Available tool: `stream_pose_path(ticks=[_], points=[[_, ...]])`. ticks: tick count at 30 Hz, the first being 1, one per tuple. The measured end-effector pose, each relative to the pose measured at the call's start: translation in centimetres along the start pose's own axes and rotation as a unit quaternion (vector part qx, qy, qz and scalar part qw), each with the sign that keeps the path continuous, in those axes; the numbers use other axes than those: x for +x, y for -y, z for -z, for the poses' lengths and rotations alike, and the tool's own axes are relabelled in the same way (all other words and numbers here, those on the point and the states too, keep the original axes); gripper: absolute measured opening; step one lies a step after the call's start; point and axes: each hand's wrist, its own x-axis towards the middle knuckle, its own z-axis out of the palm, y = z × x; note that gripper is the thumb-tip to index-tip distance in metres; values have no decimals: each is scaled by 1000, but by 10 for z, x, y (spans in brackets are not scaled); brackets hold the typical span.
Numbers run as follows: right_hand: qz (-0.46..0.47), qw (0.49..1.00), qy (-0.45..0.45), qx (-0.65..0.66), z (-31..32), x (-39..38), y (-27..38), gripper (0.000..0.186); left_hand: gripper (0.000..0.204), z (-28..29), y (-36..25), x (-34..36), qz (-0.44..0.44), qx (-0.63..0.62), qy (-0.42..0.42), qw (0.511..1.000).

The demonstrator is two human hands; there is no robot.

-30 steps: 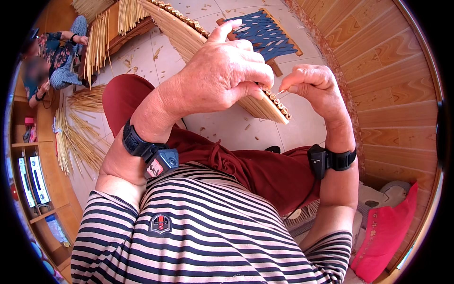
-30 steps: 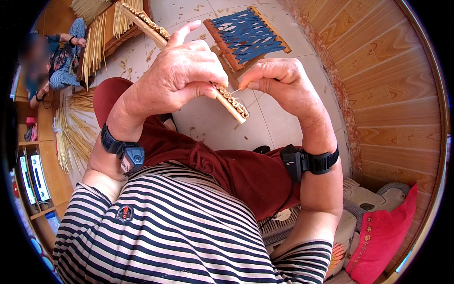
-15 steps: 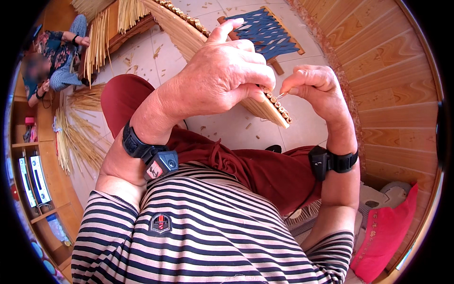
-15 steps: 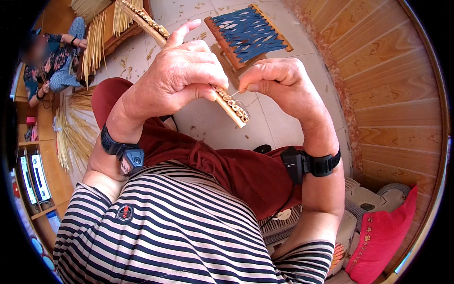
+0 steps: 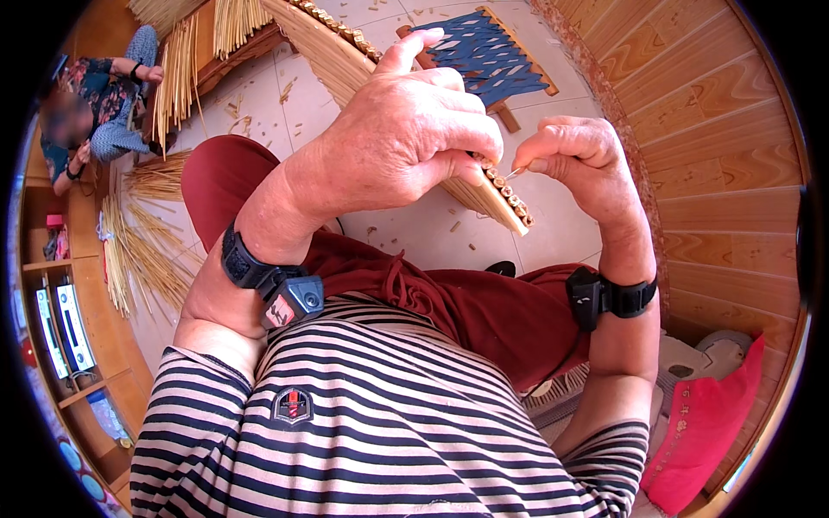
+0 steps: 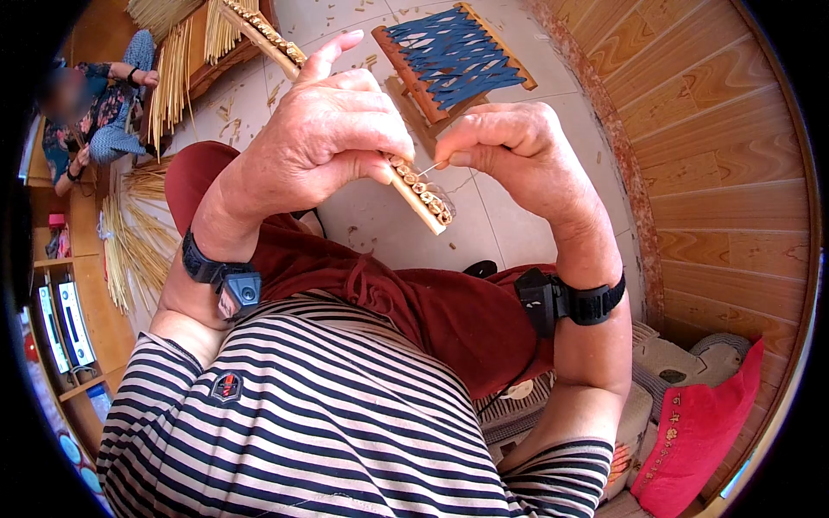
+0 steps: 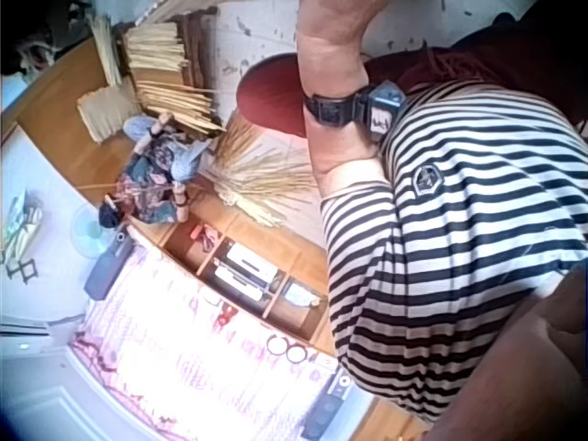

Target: The person weaves together thin bamboo sticks using a white cord, threading the cord around the sticks and through pre-drilled holes in a wooden frame to secure them in place.

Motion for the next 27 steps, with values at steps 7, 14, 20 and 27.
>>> stream_pose_path(ticks=[7,14,20,27], points=[[8,1000,10,-11,0,1,0,3,17,0,0,-1,5,-11,4,1000],[-26,999,0,43,13,1,-4,3,13,1,13,10,-27,-19,23,999],[-14,999,22,-32,21,1,5,5,14,3,16,18,-48,-7,31,998],[-12,997,8,75,-2,1,7,10,16,34,36,25,-102,-96,141,980]])
